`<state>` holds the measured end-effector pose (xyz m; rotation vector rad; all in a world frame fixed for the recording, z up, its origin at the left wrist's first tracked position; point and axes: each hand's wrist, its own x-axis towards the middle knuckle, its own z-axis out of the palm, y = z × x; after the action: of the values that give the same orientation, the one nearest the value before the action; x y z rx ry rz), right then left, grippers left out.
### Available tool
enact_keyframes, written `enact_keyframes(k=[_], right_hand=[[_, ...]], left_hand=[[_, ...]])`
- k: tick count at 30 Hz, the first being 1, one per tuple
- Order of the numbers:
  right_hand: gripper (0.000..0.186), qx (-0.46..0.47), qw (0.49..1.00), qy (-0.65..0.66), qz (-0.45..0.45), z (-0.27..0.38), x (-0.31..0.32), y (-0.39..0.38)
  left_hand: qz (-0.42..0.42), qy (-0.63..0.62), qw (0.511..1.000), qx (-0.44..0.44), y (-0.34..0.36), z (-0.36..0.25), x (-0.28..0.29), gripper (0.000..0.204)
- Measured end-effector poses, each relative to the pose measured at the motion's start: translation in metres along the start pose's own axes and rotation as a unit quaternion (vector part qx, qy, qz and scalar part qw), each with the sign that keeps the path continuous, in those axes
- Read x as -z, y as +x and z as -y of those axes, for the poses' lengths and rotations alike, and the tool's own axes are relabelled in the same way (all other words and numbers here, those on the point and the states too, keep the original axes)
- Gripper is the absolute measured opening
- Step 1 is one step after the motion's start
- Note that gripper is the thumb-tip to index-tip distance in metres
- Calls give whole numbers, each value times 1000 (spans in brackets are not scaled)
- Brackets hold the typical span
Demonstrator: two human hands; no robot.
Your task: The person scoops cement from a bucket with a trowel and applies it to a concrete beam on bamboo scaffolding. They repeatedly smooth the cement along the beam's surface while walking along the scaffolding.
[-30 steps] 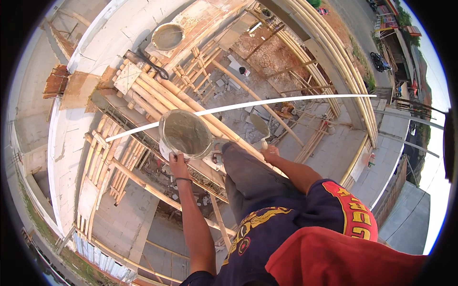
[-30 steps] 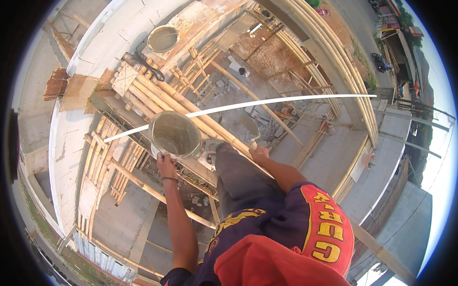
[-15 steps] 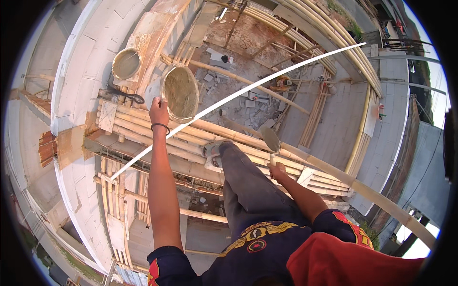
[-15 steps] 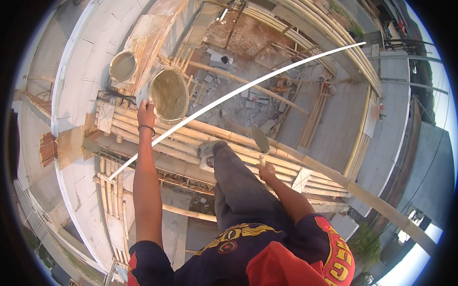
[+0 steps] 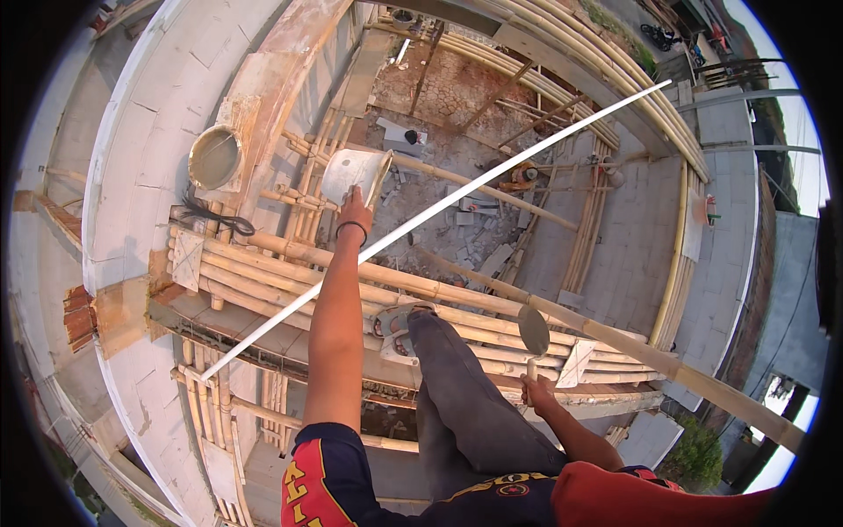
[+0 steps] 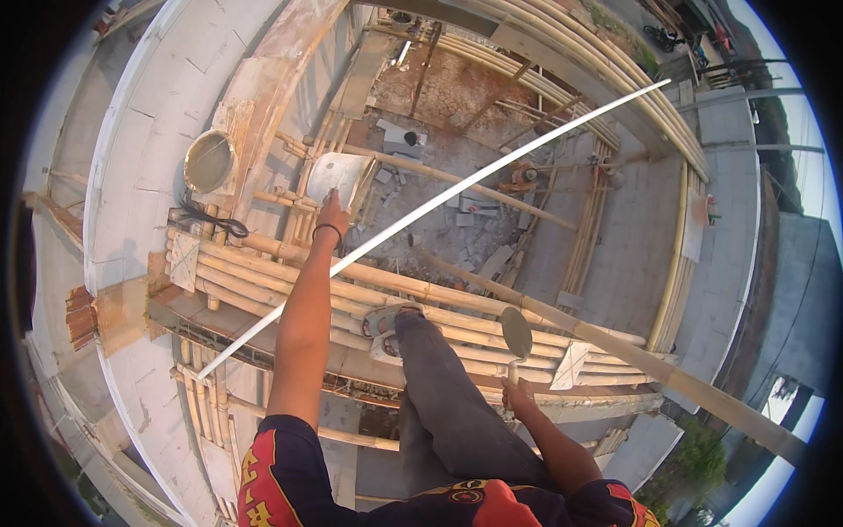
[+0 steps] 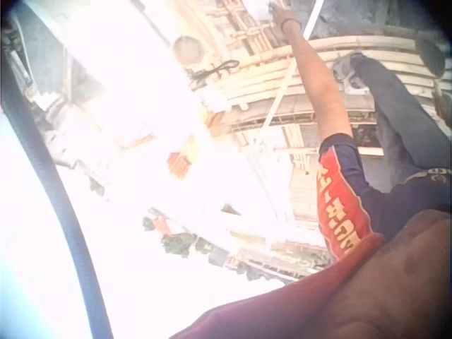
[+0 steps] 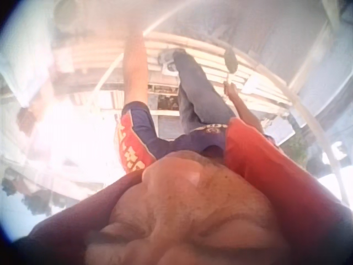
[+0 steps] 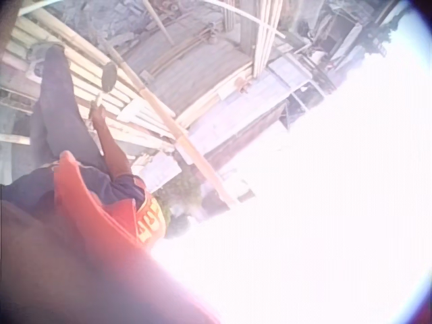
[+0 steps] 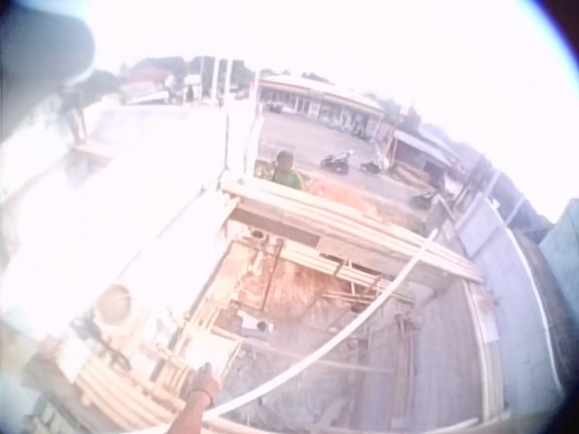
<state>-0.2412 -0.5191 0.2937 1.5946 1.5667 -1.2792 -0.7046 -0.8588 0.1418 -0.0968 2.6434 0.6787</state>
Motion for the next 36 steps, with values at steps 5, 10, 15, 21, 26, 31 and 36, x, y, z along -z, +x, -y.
enact_keyframes(k=[5,10,15,21,26,31,36], right_hand=[[19,-34,999,-10,11,-16,-4,-4],[21,-32,998,-54,20,-14,-22,-5],[30,43,987,-147,53,10,-40,2],[33,63,969,-238,34,53,-67,-1],[31,106,962,-244,55,86,-79,-13],[32,121,954,-273,42,108,-86,-23],[29,118,949,-291,39,119,-92,-26]], left_hand=[[91,-73,993,-25,-96,37,-110,67],[229,-191,935,191,-269,112,-152,77],[294,-105,923,225,-419,193,-153,75],[300,-142,886,323,-552,229,-138,71],[315,-276,811,408,-632,180,-155,73],[259,-417,766,414,-670,109,-189,61],[250,-555,633,478,-670,58,-185,46]])
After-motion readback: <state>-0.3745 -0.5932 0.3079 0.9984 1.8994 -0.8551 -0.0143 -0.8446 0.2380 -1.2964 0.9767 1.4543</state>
